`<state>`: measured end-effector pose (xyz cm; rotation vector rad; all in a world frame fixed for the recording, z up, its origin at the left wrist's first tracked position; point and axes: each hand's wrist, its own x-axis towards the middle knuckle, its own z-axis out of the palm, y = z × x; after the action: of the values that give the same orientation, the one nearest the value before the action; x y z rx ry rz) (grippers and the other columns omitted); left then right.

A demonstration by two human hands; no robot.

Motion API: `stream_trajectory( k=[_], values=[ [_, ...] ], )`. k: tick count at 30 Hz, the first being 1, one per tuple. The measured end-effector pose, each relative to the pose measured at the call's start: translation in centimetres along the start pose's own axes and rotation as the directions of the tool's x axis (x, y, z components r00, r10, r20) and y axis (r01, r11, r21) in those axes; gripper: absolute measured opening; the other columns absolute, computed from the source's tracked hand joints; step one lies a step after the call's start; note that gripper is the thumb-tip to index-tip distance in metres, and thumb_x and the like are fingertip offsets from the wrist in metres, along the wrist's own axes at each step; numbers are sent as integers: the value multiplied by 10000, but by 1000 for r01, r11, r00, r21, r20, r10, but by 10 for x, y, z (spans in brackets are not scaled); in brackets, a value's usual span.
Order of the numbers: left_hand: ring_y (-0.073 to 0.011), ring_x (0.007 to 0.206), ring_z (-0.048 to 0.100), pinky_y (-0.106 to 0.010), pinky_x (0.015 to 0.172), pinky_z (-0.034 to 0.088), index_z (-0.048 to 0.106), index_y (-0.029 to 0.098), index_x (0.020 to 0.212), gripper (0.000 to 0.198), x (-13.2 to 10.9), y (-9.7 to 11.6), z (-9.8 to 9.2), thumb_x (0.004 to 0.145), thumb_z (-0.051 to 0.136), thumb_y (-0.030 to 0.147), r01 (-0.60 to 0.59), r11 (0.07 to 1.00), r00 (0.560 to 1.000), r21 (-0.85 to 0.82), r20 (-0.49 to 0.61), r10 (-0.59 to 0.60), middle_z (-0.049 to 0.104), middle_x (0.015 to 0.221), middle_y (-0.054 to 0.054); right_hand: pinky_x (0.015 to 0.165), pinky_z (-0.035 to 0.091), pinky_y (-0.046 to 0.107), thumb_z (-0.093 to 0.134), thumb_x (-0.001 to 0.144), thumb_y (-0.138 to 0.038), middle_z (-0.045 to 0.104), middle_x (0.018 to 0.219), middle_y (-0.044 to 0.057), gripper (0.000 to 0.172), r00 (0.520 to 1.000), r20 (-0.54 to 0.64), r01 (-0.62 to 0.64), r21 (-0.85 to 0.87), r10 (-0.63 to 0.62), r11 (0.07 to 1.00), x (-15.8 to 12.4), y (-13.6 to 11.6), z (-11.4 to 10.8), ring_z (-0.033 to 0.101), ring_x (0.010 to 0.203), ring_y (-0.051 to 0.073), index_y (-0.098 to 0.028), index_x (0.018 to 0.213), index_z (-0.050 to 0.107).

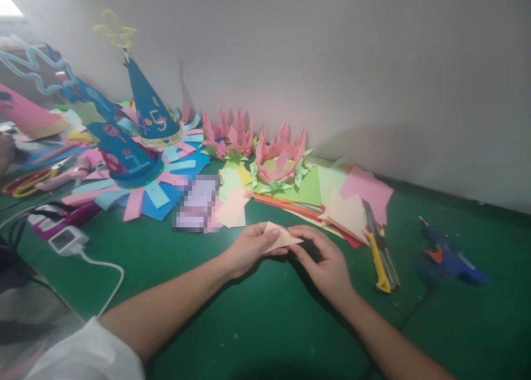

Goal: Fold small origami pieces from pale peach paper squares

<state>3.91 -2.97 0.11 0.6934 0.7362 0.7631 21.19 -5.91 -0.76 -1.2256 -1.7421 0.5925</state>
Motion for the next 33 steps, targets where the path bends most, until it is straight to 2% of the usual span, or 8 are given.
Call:
stream_trajectory(
  k=[5,8,11,14,20,26,30,33],
  values=[
    [-118,738,634,-257,746,513,629,97,886,360,-1,2,1,689,720,384,5,999,999,49,-37,-3,672,844,-66,791,504,343,594,825,-285,678,921,47,113,1000,-7,14,-17,-14,1000,1,-3,-3,632,857,203,-239,918,638],
    [-108,637,625,-262,674,515,540,142,925,445,-2,2,3,627,764,385,-45,998,996,39,-80,48,657,733,-12,756,509,342,609,816,-307,681,891,54,118,1000,7,13,-10,-13,1000,1,-4,-3,632,827,205,-236,902,648],
    [-105,576,612,-229,604,485,438,194,944,506,-3,2,4,614,774,381,-110,994,992,25,-63,111,632,637,39,731,512,331,621,808,-318,685,859,49,124,1000,10,8,5,-8,1000,1,-3,-3,635,794,200,-233,891,657],
    [-107,566,605,-196,556,440,410,208,950,501,-4,1,3,638,760,383,-129,991,991,40,-36,130,632,638,38,721,513,319,636,797,-317,685,832,38,117,1000,-2,5,24,-5,1000,0,-3,-4,637,769,193,-235,876,662],
    [-57,508,536,-150,510,365,491,176,866,329,-5,3,2,701,718,348,-99,995,995,33,-6,99,575,586,47,717,516,321,619,809,-320,686,833,43,128,999,-33,0,45,1,999,-2,-2,-4,636,774,196,-238,894,668],
    [-110,604,595,-262,649,489,563,176,820,284,-4,3,2,660,742,328,-76,997,997,-21,2,76,605,664,21,681,515,317,580,834,-327,691,828,50,140,1000,-22,23,14,-22,1000,-1,-2,-5,639,765,202,-241,898,670],
    [-125,680,588,-294,714,493,649,136,725,208,-3,3,3,645,741,304,-70,997,997,18,-21,70,624,751,-16,717,510,311,536,861,-267,681,864,44,135,999,4,34,28,-34,999,-1,1,-4,636,799,192,-247,932,650],
    [-112,689,563,-267,717,470,691,140,763,198,-3,2,3,663,726,307,-90,992,994,86,-47,94,628,757,-16,750,504,309,529,861,-235,668,906,41,137,1000,12,2,51,-2,999,-3,4,-2,632,839,190,-243,960,622]
  ],
)
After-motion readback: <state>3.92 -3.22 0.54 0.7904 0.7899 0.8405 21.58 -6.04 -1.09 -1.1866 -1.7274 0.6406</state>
